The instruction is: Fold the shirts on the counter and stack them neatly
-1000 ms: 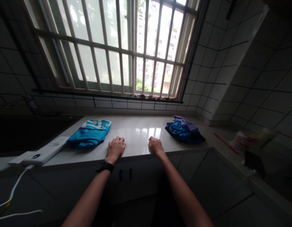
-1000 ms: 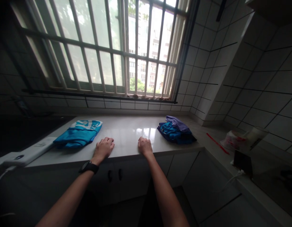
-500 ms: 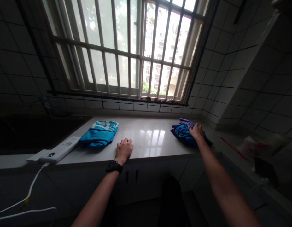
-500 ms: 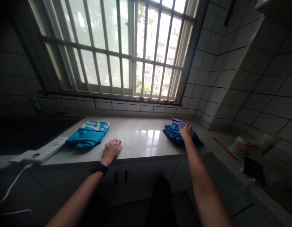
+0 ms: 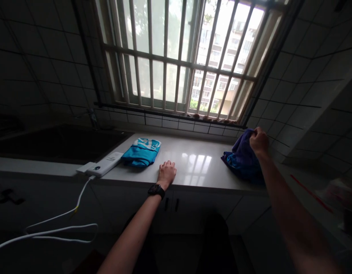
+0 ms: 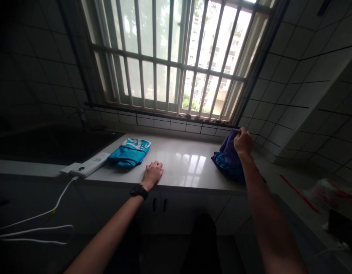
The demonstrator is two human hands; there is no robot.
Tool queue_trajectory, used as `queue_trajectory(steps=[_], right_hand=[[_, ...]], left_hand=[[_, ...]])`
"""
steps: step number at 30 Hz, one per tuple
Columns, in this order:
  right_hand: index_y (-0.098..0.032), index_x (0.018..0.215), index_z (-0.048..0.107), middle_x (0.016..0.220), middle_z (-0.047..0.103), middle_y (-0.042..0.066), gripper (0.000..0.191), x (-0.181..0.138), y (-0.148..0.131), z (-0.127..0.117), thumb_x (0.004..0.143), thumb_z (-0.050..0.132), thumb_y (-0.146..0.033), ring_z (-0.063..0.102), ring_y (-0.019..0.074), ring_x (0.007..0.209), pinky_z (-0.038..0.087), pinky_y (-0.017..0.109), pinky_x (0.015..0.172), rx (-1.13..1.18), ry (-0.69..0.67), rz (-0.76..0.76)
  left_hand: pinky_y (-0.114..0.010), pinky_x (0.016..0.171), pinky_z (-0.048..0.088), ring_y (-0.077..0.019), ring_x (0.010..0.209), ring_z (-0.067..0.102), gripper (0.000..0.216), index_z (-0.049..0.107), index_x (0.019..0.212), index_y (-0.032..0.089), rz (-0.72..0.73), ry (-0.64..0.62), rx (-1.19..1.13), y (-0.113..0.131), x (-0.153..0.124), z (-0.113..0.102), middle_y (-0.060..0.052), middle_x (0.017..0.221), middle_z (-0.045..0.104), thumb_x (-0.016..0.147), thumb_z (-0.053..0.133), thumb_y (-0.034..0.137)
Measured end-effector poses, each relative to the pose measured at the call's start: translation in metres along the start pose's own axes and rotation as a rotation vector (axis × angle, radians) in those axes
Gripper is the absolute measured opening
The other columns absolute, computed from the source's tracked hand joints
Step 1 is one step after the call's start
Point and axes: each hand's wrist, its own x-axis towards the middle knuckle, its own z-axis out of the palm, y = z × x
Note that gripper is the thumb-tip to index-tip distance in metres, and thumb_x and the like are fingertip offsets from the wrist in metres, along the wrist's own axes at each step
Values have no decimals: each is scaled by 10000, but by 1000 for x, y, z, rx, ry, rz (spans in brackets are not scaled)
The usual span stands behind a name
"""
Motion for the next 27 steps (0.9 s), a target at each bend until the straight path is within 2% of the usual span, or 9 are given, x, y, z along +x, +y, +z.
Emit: queue_trajectory(steps=[4,9,12,14,16,19,22,25,27], right_hand=[[-204,900,637,826,663,83,164,18,-57,-9,981,540,-309,629,228,798,487,340,776,333,40,-151],[-196,924,597,864,647,47,169,15,-101,-4,997,503,-316,615,191,811,517,350,814,634,219,-157],[-180,884,624,899,647,59,134,-2,-113,13,954,546,-264,630,199,832,537,357,818,671,75,-150],[-167,894,666,1026,648,99,136,-25,-116,29,935,546,-217,647,217,936,544,367,879,647,-5,-188],[-158,982,712,1202,614,137,203,-55,-117,44,926,517,-160,633,234,1093,522,378,987,570,-71,-251],[-151,1234,699,1376,551,166,388,-110,-114,63,880,548,-103,620,252,1187,492,364,1051,337,-368,-271],[-164,1463,558,1388,564,175,548,-158,-110,77,915,551,-146,664,243,1102,519,336,982,219,-571,-248],[-204,1455,563,1294,644,136,507,-189,-106,90,950,524,-177,678,250,1086,531,324,916,152,-727,-263],[-218,1415,590,1271,671,119,487,-201,-103,97,945,497,-135,688,248,1070,531,314,879,108,-770,-257]], left_hand=[[-417,997,428,-289,1181,591,324,695,1163,147,-10,-5,18,1,0,-1,-166,1212,668,994,425,204],[-406,984,431,-280,1167,594,313,697,1150,162,-11,-12,31,1,-1,-2,-158,1201,672,992,429,199],[-413,974,435,-288,1154,599,321,693,1163,158,7,-6,18,0,-2,-3,-164,1177,668,988,426,190],[-421,966,440,-295,1146,602,346,691,1177,149,20,-3,16,-1,-3,-3,-174,1184,662,973,412,144],[-417,967,447,-295,1147,605,367,695,1175,137,13,-4,13,-2,-3,-3,-182,1206,659,942,415,90],[-405,980,462,-291,1156,615,382,720,1121,115,-10,-12,5,-4,-1,-2,-192,1230,670,939,391,48],[-406,972,489,-288,1149,630,448,744,1069,112,-2,-8,32,-6,2,0,-197,1251,681,948,325,10],[-403,959,507,-285,1130,644,480,750,1069,120,-2,16,47,-8,4,3,-193,1234,692,930,313,-22],[-411,948,515,-293,1125,647,477,750,1072,119,3,28,45,-9,4,5,-196,1221,694,927,318,-22]])
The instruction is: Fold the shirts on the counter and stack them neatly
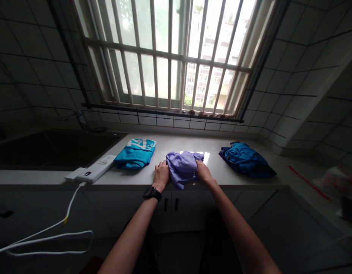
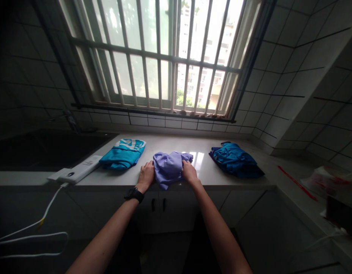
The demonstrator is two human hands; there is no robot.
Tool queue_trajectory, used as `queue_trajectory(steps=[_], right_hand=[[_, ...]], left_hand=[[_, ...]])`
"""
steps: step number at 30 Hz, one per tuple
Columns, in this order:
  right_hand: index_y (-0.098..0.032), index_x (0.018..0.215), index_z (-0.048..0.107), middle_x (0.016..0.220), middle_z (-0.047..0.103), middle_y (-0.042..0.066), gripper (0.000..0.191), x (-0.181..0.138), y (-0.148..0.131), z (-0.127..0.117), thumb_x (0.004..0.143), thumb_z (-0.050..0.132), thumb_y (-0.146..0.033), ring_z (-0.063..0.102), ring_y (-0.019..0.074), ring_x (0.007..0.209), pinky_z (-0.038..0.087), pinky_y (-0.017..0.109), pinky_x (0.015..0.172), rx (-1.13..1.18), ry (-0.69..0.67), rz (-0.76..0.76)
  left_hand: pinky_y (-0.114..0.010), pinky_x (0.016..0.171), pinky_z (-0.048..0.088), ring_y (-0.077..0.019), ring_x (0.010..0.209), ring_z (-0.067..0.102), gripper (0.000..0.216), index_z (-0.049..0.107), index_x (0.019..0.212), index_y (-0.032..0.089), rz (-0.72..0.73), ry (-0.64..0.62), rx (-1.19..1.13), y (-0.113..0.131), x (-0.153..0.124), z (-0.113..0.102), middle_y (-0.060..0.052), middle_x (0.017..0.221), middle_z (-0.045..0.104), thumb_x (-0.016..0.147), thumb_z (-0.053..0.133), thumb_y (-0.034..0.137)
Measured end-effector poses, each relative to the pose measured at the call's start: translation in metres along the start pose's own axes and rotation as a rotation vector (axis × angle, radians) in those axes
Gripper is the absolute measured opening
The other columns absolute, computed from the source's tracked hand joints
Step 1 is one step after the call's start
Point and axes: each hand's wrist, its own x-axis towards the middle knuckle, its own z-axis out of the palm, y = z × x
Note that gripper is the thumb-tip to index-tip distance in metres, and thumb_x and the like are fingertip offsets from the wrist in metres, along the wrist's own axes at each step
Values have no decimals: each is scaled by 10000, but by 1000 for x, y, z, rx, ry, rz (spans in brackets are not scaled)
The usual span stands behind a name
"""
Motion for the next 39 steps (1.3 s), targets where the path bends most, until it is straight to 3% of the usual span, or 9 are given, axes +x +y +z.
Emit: queue_trajectory(steps=[9,13,16,19,21,28,34,36,39], right_hand=[[-112,1293,624,1194,713,174,457,-11,-4,11,901,416,-2,686,269,1052,490,360,960,-61,135,-23],[-98,1323,608,1179,708,186,416,-13,-6,11,973,384,-84,678,286,1057,500,392,954,7,181,-28],[-121,1469,511,1338,641,200,487,-14,-3,15,1001,482,-252,622,309,1191,482,434,1017,55,261,-243],[-155,1565,413,1519,509,201,711,-14,1,20,908,648,-295,492,322,1381,423,449,1117,71,267,-521],[-153,1561,412,1507,509,203,758,-12,2,23,862,682,-263,488,326,1380,429,458,1113,82,242,-533],[-131,1105,616,1163,625,159,304,-6,1,27,819,553,-52,606,292,1094,523,440,967,77,220,-379],[-191,1046,639,1241,627,129,396,-6,8,37,842,405,54,584,255,1230,500,458,1111,119,373,-486],[-182,1067,652,1306,616,137,397,-6,9,40,831,429,46,549,258,1314,478,456,1155,144,342,-565],[-157,1103,653,1306,614,165,367,-6,9,41,824,482,7,546,286,1321,479,493,1156,172,314,-577]], left_hand=[[-401,976,515,-284,1152,644,441,732,1100,125,-11,-33,63,-2,0,-1,-182,1247,690,958,330,15],[-392,993,509,-276,1158,646,422,724,1097,124,-15,-36,62,-3,0,-3,-178,1241,691,953,341,17],[-400,1009,503,-282,1166,646,429,711,1140,109,-35,-34,52,-2,0,-4,-190,1227,696,940,343,11],[-390,1019,498,-281,1171,647,426,702,1174,109,-52,-23,35,-1,1,-4,-192,1227,700,934,361,22],[-399,1010,501,-286,1162,648,410,711,1151,120,-35,-20,31,-1,0,-4,-192,1235,697,937,369,45],[-436,986,501,-309,1144,645,371,704,1144,144,22,-1,13,-2,0,0,-195,1231,694,945,392,112],[-433,995,513,-324,1198,637,415,601,1321,101,-88,130,-112,-1,4,7,-231,1301,662,1017,419,317],[-431,1058,488,-321,1307,580,447,562,1383,126,-34,207,-158,-3,5,8,-230,1443,580,1003,475,344],[-440,1141,431,-306,1358,542,320,647,1243,192,146,173,-182,-5,6,9,-176,1474,568,956,567,311]])
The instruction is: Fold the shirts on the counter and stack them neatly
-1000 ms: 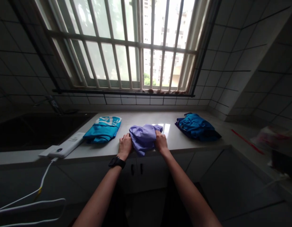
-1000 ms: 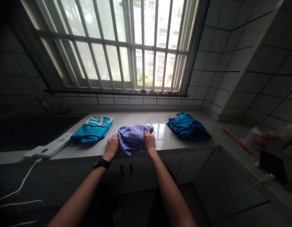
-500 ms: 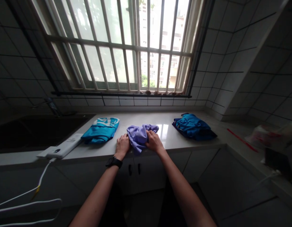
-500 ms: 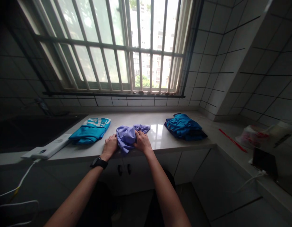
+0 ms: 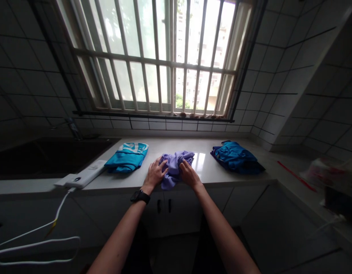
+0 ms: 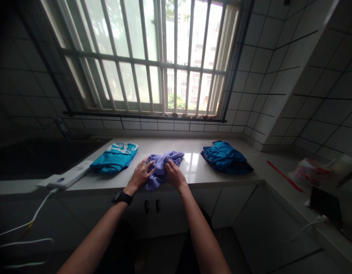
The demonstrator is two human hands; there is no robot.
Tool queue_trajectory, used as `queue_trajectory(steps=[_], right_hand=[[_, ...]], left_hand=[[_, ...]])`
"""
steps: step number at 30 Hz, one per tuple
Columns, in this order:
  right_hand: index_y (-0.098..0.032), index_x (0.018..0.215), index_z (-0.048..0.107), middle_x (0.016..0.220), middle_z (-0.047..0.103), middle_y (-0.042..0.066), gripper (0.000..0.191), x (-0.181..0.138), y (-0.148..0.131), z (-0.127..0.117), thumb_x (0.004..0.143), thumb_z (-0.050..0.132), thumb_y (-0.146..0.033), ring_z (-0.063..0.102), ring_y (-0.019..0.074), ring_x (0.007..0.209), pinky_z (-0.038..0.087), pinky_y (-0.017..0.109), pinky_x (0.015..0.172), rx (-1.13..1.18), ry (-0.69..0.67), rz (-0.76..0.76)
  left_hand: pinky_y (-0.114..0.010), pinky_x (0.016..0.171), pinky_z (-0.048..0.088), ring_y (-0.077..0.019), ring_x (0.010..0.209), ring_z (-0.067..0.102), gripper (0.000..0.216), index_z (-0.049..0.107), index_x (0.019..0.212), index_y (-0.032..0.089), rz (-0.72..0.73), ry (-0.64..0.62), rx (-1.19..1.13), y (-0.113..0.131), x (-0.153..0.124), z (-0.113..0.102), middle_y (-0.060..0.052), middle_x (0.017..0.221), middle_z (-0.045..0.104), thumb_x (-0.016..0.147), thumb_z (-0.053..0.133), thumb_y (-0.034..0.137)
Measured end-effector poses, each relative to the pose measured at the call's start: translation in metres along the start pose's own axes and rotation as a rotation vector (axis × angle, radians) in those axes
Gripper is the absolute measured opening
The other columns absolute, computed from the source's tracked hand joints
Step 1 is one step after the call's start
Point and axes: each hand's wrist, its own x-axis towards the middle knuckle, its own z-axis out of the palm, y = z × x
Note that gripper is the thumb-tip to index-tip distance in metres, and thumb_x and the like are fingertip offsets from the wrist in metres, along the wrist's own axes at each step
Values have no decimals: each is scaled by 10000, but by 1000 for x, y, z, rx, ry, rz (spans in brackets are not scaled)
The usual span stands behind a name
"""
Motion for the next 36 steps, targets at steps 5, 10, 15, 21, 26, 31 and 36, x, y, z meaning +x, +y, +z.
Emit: queue_trajectory(steps=[5,10,15,21,26,31,36], right_hand=[[-141,1307,575,1324,585,167,532,0,-2,-2,805,476,9,572,288,1276,496,504,1131,34,90,115],[-82,1497,419,1350,563,194,736,2,-4,-5,771,497,13,548,283,1316,471,455,1161,82,94,157],[-104,1283,559,1267,580,192,518,3,-6,-5,780,508,5,583,294,1205,516,461,1084,33,81,245],[-115,1191,557,1255,560,216,389,4,-2,-2,873,374,14,581,309,1192,515,474,1037,-91,211,614],[-168,1206,515,1191,562,166,267,5,4,6,992,363,-124,609,288,1108,552,481,973,-15,297,549],[-174,1187,507,1169,548,145,255,5,4,9,944,445,-130,614,286,1079,550,507,986,0,260,432],[-187,1192,493,1191,536,130,362,5,1,3,846,525,-84,609,273,1098,552,473,989,-27,174,441]], left_hand=[[-404,986,527,-260,1037,676,182,638,1011,184,-56,-44,-8,-5,1,3,-136,1061,713,956,466,168],[-369,862,555,-249,917,682,164,564,896,221,-141,7,-57,-12,1,5,-97,900,692,938,437,127],[-389,864,561,-261,933,681,158,524,853,243,-148,51,-78,-14,1,9,-96,880,681,923,438,131],[-395,823,570,-258,882,688,121,473,893,249,-303,175,-225,-24,4,15,-74,836,651,903,443,132],[-434,874,564,-277,941,689,130,481,954,230,-441,330,-253,-30,3,17,-115,927,671,909,386,154],[-479,980,542,-322,1063,683,161,560,1004,194,-369,311,-191,-24,4,18,-171,1047,708,892,477,276],[-448,987,547,-325,1105,687,306,618,1073,180,-305,196,-143,-19,3,15,-171,1135,728,862,564,395]])
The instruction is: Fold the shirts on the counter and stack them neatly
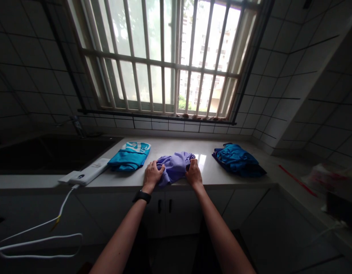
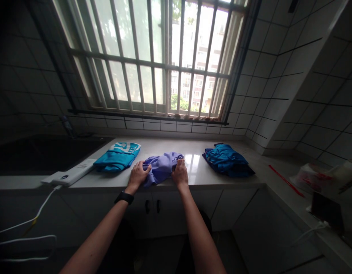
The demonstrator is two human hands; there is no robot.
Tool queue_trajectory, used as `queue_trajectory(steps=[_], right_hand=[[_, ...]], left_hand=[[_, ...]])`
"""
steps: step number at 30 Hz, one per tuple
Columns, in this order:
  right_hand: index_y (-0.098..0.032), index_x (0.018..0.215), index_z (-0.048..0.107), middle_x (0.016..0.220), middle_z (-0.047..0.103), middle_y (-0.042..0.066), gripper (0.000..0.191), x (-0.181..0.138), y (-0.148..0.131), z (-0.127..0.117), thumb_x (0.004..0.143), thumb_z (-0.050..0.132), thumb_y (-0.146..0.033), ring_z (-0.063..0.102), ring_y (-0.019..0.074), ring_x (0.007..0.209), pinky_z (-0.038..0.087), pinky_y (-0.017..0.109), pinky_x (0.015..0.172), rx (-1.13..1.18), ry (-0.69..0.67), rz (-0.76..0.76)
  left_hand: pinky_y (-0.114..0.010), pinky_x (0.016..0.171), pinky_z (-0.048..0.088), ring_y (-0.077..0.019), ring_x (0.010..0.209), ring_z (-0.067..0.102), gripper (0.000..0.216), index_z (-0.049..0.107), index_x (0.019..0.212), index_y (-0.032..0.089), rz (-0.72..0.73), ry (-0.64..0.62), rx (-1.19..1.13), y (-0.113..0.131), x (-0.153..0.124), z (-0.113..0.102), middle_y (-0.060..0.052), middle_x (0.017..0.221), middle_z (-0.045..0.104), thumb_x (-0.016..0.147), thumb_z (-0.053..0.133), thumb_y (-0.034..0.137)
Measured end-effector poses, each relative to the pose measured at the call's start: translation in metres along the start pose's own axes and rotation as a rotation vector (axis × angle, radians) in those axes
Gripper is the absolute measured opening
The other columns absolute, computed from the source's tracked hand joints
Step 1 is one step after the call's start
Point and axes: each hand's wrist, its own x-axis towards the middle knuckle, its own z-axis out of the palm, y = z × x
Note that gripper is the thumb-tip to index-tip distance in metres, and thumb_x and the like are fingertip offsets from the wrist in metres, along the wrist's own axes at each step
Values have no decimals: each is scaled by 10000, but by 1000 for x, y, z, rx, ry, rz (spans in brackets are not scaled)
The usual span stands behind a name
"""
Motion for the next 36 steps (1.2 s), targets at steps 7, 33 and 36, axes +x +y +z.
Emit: queue_trajectory(steps=[7,33,36], right_hand=[[-158,1179,502,1217,536,158,363,0,-6,-6,825,533,-81,610,287,1110,546,469,986,-67,-63,28],[-176,1139,525,1163,564,145,338,3,3,3,816,543,-81,610,277,1047,544,428,935,-62,-40,-1],[-177,1134,519,1167,563,144,317,3,1,1,829,542,-93,610,269,1038,543,416,929,-79,-42,6]], left_hand=[[-432,983,544,-320,1091,694,326,637,1099,171,-1,-38,35,2,-1,-2,-165,1149,738,863,580,389],[-449,1024,522,-340,1137,686,374,648,1139,148,-30,-90,-8,5,-1,-5,-183,1181,732,870,573,397],[-455,1030,514,-347,1147,679,384,641,1145,143,-32,-98,-12,6,-1,-6,-192,1189,727,872,558,400]])
